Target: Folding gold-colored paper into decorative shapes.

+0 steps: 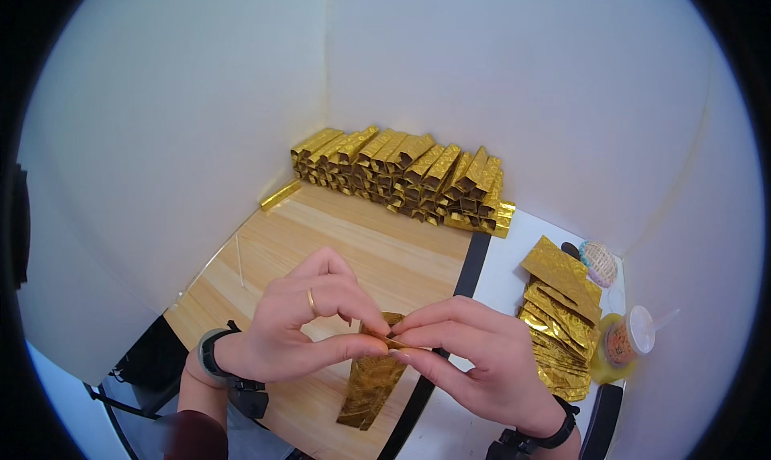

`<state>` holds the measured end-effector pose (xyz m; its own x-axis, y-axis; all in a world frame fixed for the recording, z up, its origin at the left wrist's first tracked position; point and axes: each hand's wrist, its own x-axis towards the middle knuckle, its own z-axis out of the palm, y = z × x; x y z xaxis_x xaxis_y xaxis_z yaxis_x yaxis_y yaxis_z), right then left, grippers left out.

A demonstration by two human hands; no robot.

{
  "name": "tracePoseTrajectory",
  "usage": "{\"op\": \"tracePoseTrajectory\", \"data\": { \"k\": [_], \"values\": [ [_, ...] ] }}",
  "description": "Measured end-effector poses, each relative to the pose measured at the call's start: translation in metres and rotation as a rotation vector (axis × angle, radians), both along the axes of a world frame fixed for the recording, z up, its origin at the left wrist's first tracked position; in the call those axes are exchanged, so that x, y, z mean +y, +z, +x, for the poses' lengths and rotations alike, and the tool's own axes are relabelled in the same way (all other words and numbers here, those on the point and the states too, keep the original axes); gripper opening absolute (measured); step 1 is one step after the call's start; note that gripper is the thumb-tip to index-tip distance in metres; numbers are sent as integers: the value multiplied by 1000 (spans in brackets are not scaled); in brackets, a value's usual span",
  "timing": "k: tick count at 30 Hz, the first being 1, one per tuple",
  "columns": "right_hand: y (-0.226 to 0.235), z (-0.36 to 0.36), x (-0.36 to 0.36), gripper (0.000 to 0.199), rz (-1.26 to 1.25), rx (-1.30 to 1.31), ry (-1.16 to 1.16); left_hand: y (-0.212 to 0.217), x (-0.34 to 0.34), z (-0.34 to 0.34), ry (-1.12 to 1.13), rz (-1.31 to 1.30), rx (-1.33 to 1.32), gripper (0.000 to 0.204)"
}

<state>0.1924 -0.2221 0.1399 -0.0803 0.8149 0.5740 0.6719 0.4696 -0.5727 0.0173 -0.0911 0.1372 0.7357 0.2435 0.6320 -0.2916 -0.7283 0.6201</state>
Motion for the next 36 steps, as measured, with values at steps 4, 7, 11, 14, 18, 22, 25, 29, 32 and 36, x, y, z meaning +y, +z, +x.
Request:
{"op": "tracePoseTrajectory", "data": {
  "k": [4, 7, 11, 14, 18, 22, 25, 29, 32, 36],
  "values": [
    [2, -1, -3, 17, 8, -2, -59, 3, 0, 2, 71, 217, 12, 15],
    [0, -2, -2, 17, -13, -12, -46, 2, 2, 0, 90, 321, 45, 13],
    [4, -3, -3, 16, -11, -19, -61, 7, 1, 2, 34, 332, 30, 13],
    [1, -1, 0, 15, -43, -65, -17, 6, 2, 1, 10, 339, 23, 15],
    [2, -3, -2, 14, -46, -27, -9, 7, 2, -1, 4, 322, 49, 15],
    [2, -2, -2, 13, -52, -14, 1, 8, 4, 1, -4, 345, 59, 14],
    [2, -2, -2, 13, -60, -9, 8, 4, 5, 2, -16, 356, 77, 11],
    [1, -3, -1, 14, -47, -8, 18, 4, 5, 0, -8, 374, 78, 12],
    [1, -3, -1, 15, -49, -3, 14, 5, 3, 0, 1, 369, 90, 12],
    [-1, -2, 0, 16, -45, 12, 7, 5, 2, 0, 17, 358, 105, 13]
  ]
}}
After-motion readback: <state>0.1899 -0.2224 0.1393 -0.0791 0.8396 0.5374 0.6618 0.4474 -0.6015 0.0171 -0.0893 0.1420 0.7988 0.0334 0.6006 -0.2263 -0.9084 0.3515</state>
